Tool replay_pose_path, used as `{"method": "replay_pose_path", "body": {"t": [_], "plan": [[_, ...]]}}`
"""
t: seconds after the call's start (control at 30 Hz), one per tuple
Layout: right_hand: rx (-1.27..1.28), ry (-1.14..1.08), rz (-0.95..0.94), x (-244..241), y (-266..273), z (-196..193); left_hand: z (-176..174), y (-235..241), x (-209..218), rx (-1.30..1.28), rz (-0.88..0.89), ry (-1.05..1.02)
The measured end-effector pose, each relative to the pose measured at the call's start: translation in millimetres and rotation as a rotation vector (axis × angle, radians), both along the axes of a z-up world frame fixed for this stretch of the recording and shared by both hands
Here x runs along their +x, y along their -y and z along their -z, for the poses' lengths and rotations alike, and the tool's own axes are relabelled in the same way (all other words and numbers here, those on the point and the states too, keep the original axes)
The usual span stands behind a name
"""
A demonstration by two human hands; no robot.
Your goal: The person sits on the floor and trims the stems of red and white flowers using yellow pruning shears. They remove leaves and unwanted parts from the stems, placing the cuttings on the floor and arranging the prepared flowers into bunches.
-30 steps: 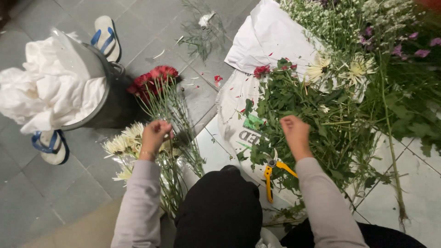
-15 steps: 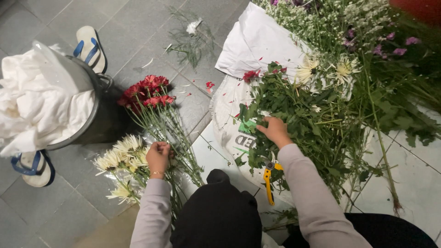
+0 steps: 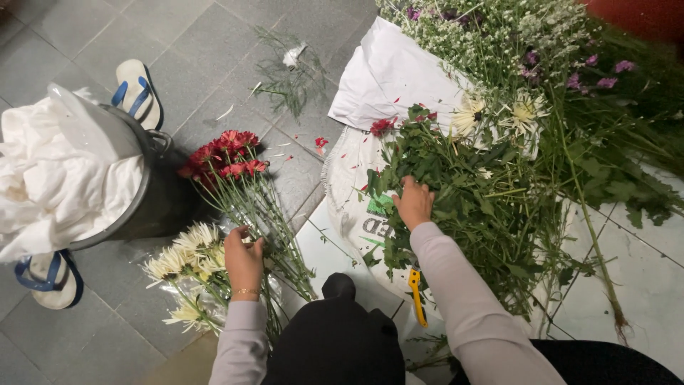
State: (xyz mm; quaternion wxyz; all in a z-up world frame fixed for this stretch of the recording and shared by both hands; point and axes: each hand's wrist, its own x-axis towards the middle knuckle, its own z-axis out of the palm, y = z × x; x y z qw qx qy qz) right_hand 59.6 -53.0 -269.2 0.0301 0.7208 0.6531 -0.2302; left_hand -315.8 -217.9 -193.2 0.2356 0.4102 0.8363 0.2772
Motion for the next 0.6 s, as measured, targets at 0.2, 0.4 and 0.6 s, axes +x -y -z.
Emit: {"method": "replay_pose_path", "body": {"t": [0.2, 0.4, 0.6], "plan": [[-0.021, -0.254, 0.072, 17.7, -3.4, 24.1, -34.9, -10.1, 30.7, 0.144, 0.120, 0.022], [0.092, -0.882, 0.188, 7.1, 0.6, -64.0, -72.5, -51.7, 90.8, 0.128, 0.329, 0.344], [0.209, -1.013, 0.111, 19.1, 8.4, -128.5, -115.3, -127.8, 150.3, 0.364, 0.521, 0.503]]}}
